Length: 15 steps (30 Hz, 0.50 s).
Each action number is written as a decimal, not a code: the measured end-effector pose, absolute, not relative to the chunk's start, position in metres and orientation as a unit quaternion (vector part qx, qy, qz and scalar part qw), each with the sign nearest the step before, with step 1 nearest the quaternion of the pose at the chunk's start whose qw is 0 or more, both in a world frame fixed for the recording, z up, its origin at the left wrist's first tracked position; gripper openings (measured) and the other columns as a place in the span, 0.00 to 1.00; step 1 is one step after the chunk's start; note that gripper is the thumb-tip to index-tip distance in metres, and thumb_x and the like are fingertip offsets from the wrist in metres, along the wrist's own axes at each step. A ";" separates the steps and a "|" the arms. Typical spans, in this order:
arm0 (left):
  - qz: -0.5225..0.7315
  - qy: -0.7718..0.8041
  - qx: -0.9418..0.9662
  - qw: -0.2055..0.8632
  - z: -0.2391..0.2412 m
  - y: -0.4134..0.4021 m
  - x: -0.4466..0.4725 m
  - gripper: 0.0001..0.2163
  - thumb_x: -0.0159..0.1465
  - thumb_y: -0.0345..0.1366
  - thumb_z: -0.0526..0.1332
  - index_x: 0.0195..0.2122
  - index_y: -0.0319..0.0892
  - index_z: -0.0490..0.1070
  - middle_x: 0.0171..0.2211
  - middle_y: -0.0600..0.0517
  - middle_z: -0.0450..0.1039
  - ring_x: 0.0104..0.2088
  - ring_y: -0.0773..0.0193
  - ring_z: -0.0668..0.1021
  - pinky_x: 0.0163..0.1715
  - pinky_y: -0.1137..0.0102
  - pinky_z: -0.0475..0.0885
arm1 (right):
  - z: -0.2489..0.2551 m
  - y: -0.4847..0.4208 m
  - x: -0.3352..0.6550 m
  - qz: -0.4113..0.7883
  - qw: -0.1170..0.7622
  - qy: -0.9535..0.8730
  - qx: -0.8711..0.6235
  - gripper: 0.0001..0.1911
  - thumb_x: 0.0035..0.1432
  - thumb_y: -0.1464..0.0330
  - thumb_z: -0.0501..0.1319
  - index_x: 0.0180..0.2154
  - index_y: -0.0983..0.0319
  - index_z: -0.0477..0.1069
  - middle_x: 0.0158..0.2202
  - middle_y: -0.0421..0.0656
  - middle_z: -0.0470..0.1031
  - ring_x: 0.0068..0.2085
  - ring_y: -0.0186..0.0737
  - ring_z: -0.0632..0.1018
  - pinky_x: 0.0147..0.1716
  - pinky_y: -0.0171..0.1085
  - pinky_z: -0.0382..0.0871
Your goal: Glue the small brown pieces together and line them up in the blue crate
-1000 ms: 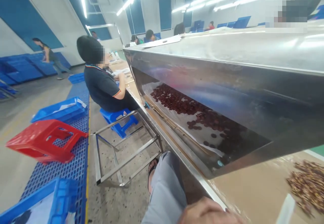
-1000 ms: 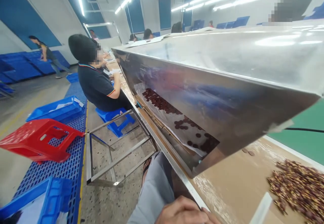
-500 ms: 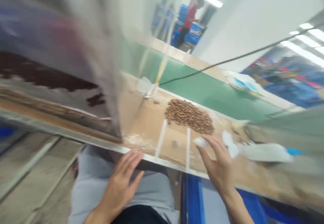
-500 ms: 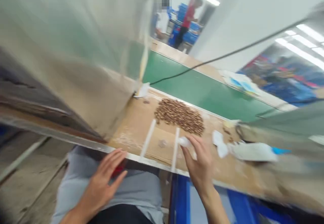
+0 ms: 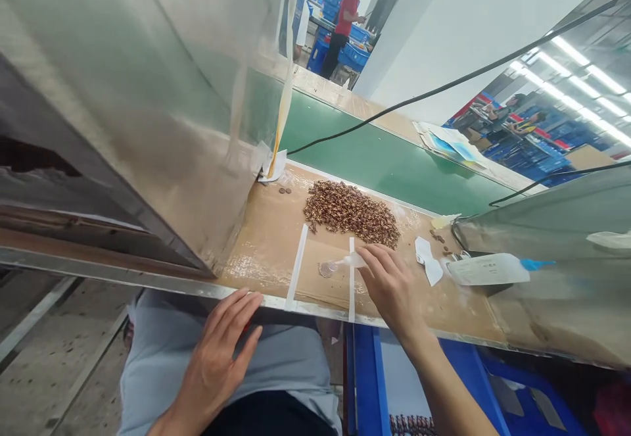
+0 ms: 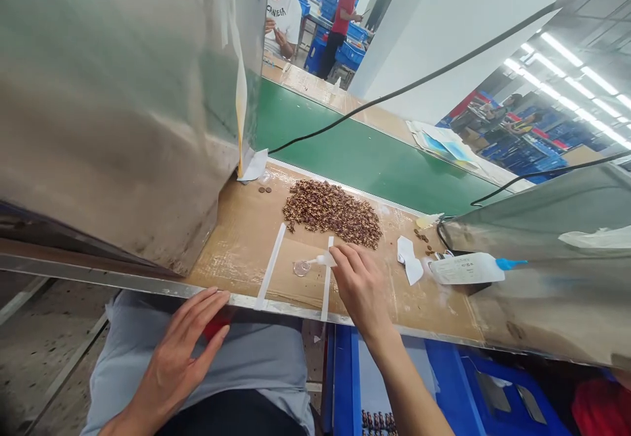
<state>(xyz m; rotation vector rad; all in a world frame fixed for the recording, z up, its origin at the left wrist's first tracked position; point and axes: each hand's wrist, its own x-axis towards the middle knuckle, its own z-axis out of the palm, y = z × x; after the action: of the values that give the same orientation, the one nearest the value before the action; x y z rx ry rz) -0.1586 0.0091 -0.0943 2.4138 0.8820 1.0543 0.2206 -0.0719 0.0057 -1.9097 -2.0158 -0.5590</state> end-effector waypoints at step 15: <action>0.366 0.319 0.855 0.183 -0.100 0.009 -0.161 0.29 0.83 0.28 0.63 0.82 0.51 0.66 0.69 0.47 0.84 0.72 0.51 0.82 0.76 0.52 0.77 | 0.001 -0.071 0.225 -0.172 0.148 -0.708 -0.669 0.24 0.82 0.74 0.61 0.73 0.55 0.77 0.65 0.51 0.86 0.65 0.59 0.84 0.66 0.61 0.84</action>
<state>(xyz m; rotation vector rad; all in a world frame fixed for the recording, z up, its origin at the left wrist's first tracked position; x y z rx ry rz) -0.1608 0.0085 -0.0996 2.4118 0.9000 1.0320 0.2249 -0.0712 0.0006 -1.9240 -2.0347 -0.4945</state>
